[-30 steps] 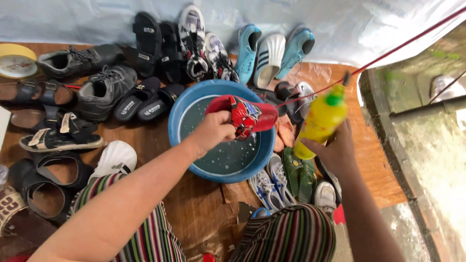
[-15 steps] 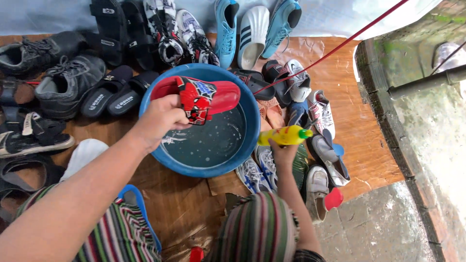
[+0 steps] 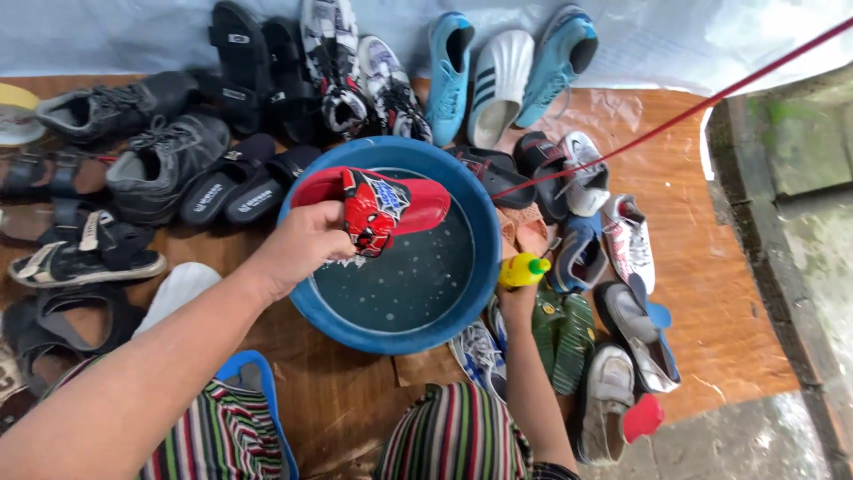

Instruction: Scrubbing a red sandal with a brush in a basin of water to clean it.

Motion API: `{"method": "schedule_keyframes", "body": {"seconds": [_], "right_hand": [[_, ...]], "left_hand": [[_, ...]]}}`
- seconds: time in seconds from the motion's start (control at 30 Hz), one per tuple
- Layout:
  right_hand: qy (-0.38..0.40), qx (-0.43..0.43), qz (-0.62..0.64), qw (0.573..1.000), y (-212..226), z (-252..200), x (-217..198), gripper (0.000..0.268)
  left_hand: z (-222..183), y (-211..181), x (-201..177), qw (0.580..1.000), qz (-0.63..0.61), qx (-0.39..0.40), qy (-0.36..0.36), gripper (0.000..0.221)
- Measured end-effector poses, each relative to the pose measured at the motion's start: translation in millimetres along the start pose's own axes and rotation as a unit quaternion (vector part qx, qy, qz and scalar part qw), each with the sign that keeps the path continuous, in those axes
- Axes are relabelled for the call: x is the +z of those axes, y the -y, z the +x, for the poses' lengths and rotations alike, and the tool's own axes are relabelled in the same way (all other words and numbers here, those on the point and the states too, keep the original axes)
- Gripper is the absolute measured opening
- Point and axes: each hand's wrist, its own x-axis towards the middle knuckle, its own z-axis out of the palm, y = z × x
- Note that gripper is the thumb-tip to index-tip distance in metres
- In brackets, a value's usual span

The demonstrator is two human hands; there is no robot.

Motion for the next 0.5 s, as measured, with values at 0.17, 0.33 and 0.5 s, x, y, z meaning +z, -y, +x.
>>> {"method": "schedule_keyframes", "body": {"seconds": [0.17, 0.33, 0.5], "right_hand": [[0.058, 0.0, -0.078, 0.995, 71, -6, -6, 0.052], [0.007, -0.005, -0.123, 0.992, 112, -25, -70, 0.064], [-0.129, -0.174, -0.247, 0.944, 235, -35, -99, 0.017]], "left_hand": [[14, 20, 0, 1.0, 0.021, 0.013, 0.013, 0.024], [11, 9, 9, 0.999, 0.03, 0.028, 0.03, 0.023], [17, 16, 6, 0.993, 0.088, 0.024, 0.075, 0.022]]}}
